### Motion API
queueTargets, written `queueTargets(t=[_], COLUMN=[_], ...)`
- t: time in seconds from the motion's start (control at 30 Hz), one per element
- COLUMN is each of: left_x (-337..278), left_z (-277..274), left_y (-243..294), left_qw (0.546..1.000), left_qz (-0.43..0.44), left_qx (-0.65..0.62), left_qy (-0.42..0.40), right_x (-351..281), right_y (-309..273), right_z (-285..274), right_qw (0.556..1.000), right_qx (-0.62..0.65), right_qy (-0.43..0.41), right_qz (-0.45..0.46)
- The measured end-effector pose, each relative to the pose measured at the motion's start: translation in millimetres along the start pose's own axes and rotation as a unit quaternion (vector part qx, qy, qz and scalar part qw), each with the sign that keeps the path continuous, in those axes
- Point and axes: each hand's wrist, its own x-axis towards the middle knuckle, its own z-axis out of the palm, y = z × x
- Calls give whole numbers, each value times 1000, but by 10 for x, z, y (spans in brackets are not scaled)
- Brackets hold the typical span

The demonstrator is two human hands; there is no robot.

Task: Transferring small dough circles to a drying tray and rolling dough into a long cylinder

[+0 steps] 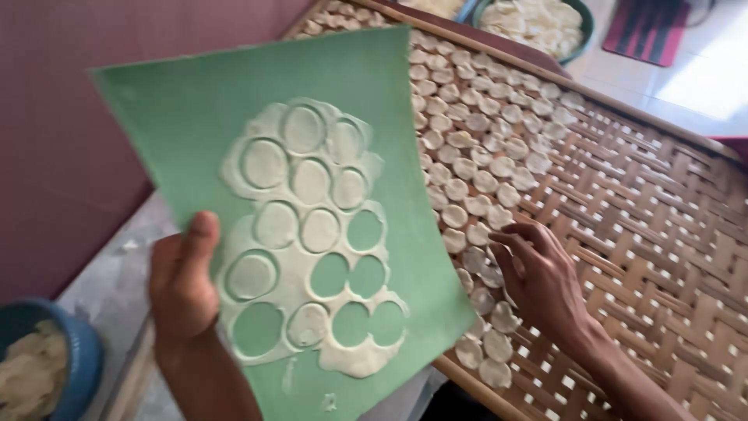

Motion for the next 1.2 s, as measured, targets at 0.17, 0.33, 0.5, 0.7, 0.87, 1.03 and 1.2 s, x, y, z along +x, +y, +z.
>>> queueTargets(t=[0.17,0.33,0.5,0.7,0.87,1.03,1.2], left_x=[48,134,125,85,81,85,101], left_z=[160,210,270,302,327,337,342], left_y=[33,-84,0,90,33,9,22], left_qw=[998,994,990,989,987,988,991], left_qz=[-12,10,17,-20,-7,-14,-31], left_qx=[-52,-88,-95,-57,-54,-35,-19], left_qy=[-25,-71,-103,-131,-149,-149,-129], right_x=[418,729,795,755,854,883,787], right_y=[-692,-1283,-1480,-1506,-1557,-1545,-1627], right_z=[149,386,448,300,289,275,101], right_qw=[992,974,967,975,957,912,920], right_qx=[107,175,151,94,283,362,388], right_qy=[58,84,88,23,-56,-123,-53], right_qz=[-45,-116,-186,-201,28,147,9])
